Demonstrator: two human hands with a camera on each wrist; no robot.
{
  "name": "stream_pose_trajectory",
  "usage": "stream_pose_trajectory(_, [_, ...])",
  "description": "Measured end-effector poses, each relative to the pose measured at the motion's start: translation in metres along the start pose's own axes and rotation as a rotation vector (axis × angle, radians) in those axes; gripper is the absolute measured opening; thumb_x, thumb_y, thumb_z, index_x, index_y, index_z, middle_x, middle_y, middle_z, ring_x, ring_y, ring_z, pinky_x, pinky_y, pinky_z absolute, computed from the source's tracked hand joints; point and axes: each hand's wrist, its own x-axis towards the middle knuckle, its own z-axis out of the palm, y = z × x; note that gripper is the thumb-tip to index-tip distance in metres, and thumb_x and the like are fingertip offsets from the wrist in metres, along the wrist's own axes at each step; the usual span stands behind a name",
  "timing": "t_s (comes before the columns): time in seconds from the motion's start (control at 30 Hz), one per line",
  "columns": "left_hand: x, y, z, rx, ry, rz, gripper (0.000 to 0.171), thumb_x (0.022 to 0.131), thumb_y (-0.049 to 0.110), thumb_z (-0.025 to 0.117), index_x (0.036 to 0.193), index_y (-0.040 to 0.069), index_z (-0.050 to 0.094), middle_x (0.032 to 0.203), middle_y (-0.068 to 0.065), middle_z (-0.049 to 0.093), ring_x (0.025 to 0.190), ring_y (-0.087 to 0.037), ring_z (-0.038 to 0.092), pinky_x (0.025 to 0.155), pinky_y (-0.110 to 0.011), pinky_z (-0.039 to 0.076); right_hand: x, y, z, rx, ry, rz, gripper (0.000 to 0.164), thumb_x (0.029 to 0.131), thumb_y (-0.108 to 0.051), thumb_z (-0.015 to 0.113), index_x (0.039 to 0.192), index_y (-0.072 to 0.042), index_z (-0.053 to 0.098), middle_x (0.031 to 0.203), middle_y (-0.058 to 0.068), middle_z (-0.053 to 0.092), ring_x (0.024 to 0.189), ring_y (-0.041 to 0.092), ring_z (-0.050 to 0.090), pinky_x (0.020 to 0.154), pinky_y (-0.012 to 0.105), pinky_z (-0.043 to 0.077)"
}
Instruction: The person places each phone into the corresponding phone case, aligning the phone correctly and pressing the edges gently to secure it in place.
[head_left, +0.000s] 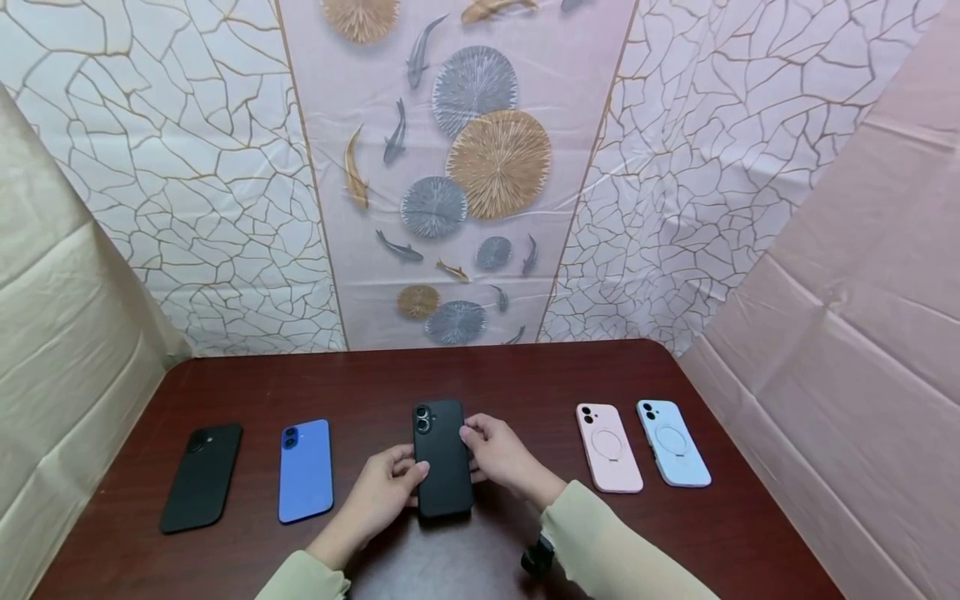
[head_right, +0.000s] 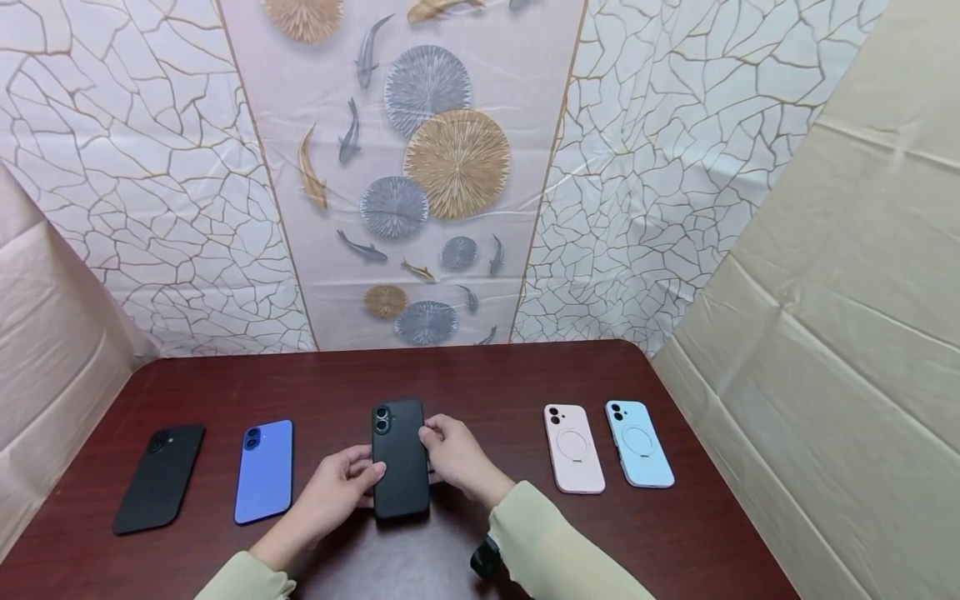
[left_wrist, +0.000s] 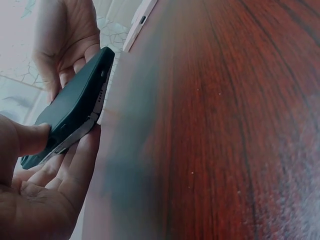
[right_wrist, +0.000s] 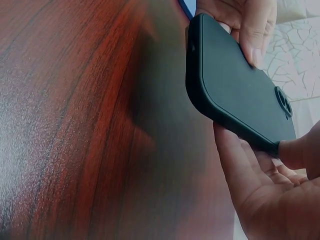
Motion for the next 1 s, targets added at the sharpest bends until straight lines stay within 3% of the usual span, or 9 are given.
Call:
stream_pose_trajectory(0.53, [-0.0012,-0.0009,-0.0037,0.001,-0.04,0.009,0.053,0.099,0.017,0.057,0.138,-0.012,0.038,0.111,-0.019,0.066,0.091,-0.023,0.067,0.068,-0.038,0.057,-0.0019,-0.002,0.0031,-0.008,0.001,0.031,0.023,0.103,-0.022,0.05,0.107,-0.001,0.055,0.089,0.015,0.063,0.075,0.03,0.067,0.064,0.043,0.057])
stream_pose_trajectory(0.83, [-0.0026,-0.0048,-0.0023,0.012,-0.11,0.029,0.047,0.1,0.014,0.053,0.138,-0.01,0.04,0.11,-0.017,0.067,0.088,-0.023,0.067,0.066,-0.037,0.055,0.0031,-0.0007,-0.0017,0.032,0.046,-0.006,0.03,0.102,-0.027,0.051,0.121,-0.004,0.053,0.095,0.011,0.065,0.072,0.025,0.066,0.062,0.041,0.057])
stream_pose_trajectory(1.0, [-0.0021,-0.0062,-0.0019,0.024,-0.12,0.032,0.044,0.101,0.012,0.051,0.139,-0.009,0.042,0.109,-0.016,0.068,0.088,-0.023,0.067,0.066,-0.038,0.055,0.002,-0.0023,-0.0021,0.022,0.061,-0.007,0.029,0.101,-0.03,0.052,0.113,-0.004,0.055,0.088,0.011,0.066,0.069,0.026,0.065,0.062,0.042,0.057])
